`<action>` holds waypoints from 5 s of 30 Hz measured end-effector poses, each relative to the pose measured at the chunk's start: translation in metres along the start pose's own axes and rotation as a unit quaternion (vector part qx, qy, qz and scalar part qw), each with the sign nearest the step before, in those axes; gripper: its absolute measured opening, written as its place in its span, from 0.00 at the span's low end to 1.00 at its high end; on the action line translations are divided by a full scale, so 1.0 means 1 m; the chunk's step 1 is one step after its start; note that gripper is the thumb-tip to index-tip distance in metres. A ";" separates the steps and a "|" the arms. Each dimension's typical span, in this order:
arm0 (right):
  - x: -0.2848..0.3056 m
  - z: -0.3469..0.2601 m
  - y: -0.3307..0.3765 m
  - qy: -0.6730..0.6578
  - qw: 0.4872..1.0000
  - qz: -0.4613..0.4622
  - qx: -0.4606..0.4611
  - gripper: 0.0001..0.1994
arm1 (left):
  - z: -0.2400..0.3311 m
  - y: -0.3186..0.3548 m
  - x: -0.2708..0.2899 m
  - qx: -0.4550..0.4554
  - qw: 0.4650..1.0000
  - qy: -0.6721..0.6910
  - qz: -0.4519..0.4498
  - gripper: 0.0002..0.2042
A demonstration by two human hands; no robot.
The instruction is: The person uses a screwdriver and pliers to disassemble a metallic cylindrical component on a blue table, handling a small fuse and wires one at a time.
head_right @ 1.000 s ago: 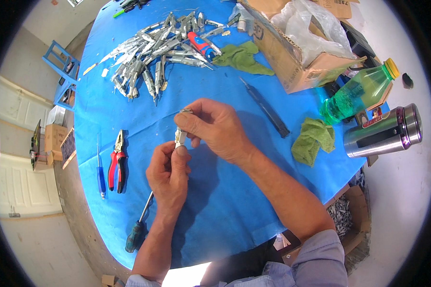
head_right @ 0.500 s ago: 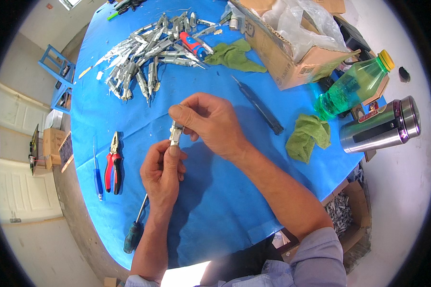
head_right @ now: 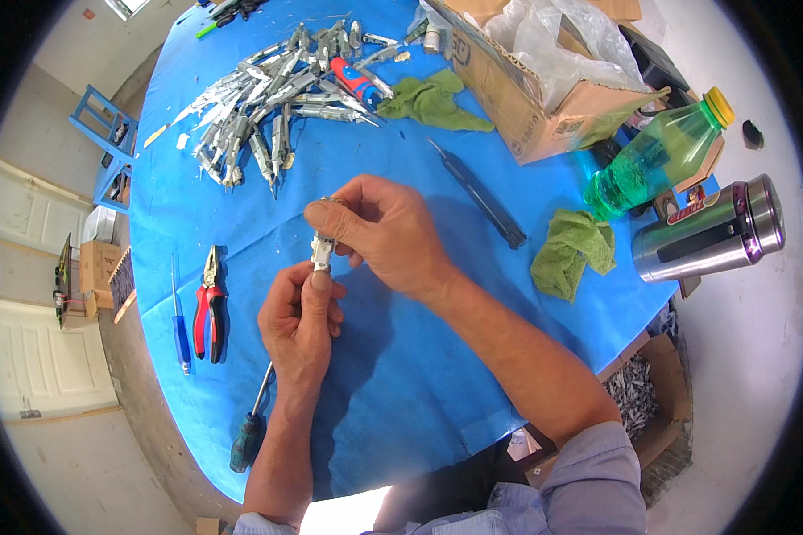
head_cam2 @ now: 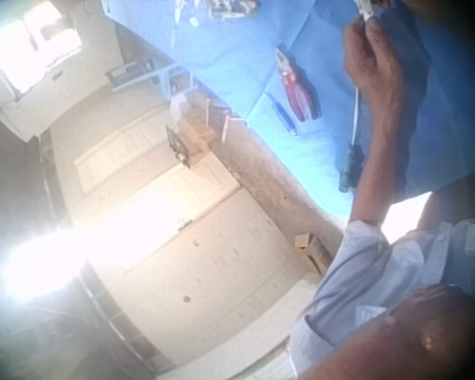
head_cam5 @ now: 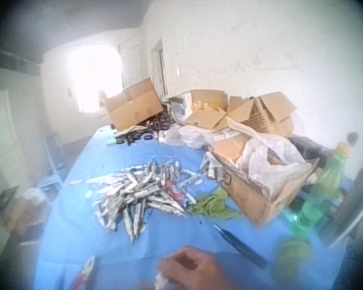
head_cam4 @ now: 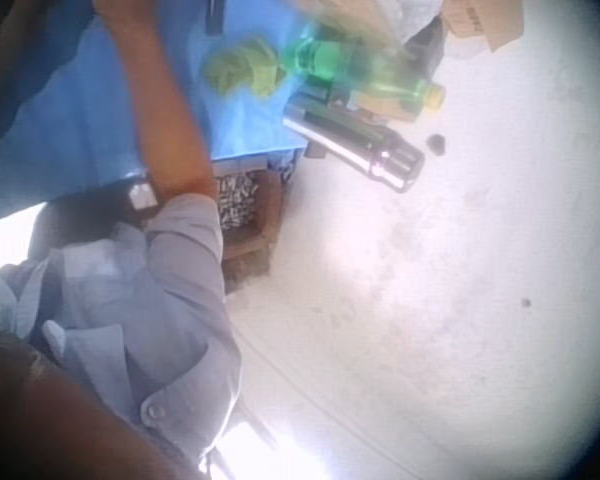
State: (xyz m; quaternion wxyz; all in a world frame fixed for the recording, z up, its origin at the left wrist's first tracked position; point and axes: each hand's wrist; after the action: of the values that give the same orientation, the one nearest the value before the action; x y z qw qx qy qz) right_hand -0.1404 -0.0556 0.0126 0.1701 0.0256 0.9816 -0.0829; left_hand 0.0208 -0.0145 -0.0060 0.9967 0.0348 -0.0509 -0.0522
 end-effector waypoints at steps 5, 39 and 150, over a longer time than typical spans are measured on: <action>-0.001 0.001 0.000 -0.007 1.000 -0.004 0.001 0.14 | 0.002 0.001 0.000 -0.002 1.000 -0.002 0.007 0.13; 0.001 0.002 -0.001 -0.004 1.000 0.007 0.020 0.14 | 0.000 0.000 0.002 0.007 1.000 -0.008 -0.011 0.13; 0.013 0.024 -0.001 0.525 0.768 -0.228 0.289 0.09 | -0.003 -0.010 0.022 -0.170 0.831 -0.517 0.118 0.13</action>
State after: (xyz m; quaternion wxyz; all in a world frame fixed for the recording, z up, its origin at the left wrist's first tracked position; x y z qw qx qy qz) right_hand -0.1447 -0.0601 -0.0137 -0.4110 -0.1114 0.8247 -0.3722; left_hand 0.0422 -0.0261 -0.0079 0.8138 -0.1733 -0.5526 0.0477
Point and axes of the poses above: each hand's wrist, its own y-axis away from the middle knuckle, its own x-axis out of the back of the hand, z = x × y, and after that the axes turned 8 degrees about x, right-handed
